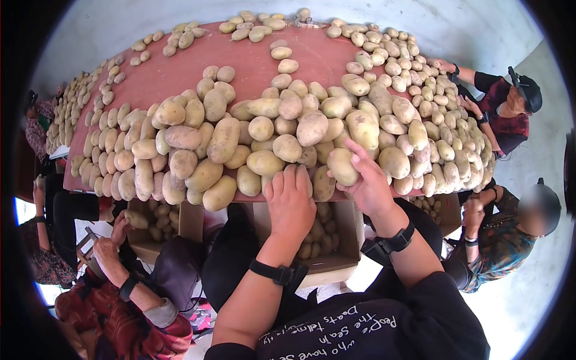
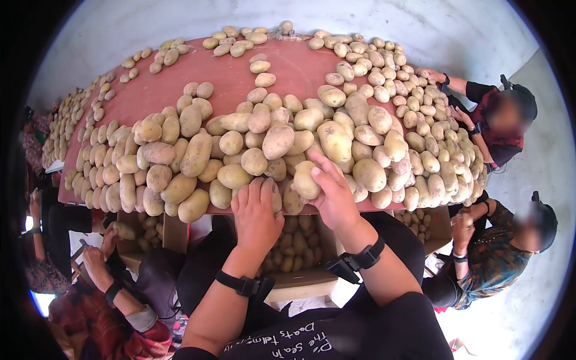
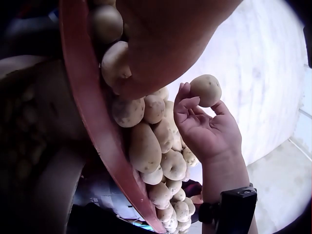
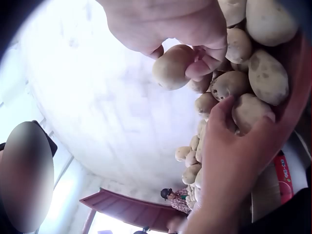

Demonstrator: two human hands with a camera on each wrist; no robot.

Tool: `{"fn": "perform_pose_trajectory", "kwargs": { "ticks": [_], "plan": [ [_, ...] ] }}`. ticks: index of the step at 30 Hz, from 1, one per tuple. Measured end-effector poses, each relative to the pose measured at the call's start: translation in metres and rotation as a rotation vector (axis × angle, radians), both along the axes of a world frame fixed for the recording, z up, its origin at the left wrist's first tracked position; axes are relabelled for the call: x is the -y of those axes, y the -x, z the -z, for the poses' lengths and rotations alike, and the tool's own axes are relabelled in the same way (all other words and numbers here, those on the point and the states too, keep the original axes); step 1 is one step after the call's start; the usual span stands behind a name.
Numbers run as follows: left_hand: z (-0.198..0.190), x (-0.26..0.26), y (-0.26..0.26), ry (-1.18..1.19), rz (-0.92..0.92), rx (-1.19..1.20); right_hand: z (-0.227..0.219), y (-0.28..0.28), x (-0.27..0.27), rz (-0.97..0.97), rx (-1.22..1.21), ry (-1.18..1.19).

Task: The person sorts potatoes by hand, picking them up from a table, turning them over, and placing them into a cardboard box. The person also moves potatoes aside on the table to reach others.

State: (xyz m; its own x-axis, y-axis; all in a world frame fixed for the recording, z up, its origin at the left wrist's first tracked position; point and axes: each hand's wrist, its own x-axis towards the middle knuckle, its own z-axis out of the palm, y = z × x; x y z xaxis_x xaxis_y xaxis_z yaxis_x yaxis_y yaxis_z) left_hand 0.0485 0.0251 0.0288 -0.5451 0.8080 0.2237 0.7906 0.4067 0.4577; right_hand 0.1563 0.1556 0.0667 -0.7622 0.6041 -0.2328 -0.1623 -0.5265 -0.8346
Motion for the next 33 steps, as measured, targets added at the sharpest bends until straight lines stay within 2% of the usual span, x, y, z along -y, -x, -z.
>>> {"fn": "perform_pose_trajectory", "kwargs": {
  "ticks": [2, 5, 8, 11, 17, 23, 29, 32, 33],
  "plan": [
    [-0.001, 0.0, 0.0, 0.001, -0.003, 0.012, 0.002, -0.002, -0.002, -0.062, 0.091, -0.071],
    [-0.002, 0.001, 0.0, 0.009, -0.012, 0.005, 0.009, 0.006, -0.005, -0.049, 0.374, -1.217],
    [0.0, 0.001, 0.0, 0.012, -0.014, -0.001, -0.005, 0.019, 0.009, -0.07, 0.619, -1.705],
    [0.002, 0.002, 0.0, 0.003, -0.014, -0.002, 0.001, 0.032, 0.011, -0.078, 0.711, -1.836],
    [0.001, 0.003, 0.0, 0.044, -0.017, 0.024, -0.006, 0.037, 0.0, -0.179, 0.771, -1.87],
    [0.0, 0.005, 0.001, 0.015, -0.018, 0.031, -0.006, 0.031, 0.008, -0.127, 0.71, -1.888],
    [0.002, 0.004, -0.001, 0.032, -0.026, 0.031, -0.008, 0.025, 0.004, -0.262, 0.783, -1.947],
    [0.001, 0.005, -0.001, 0.006, -0.025, 0.046, -0.013, 0.023, 0.003, -0.29, 0.831, -1.896],
    [0.001, 0.006, -0.001, 0.006, -0.023, 0.051, -0.016, 0.021, 0.002, -0.304, 0.801, -1.784]
  ]
}}
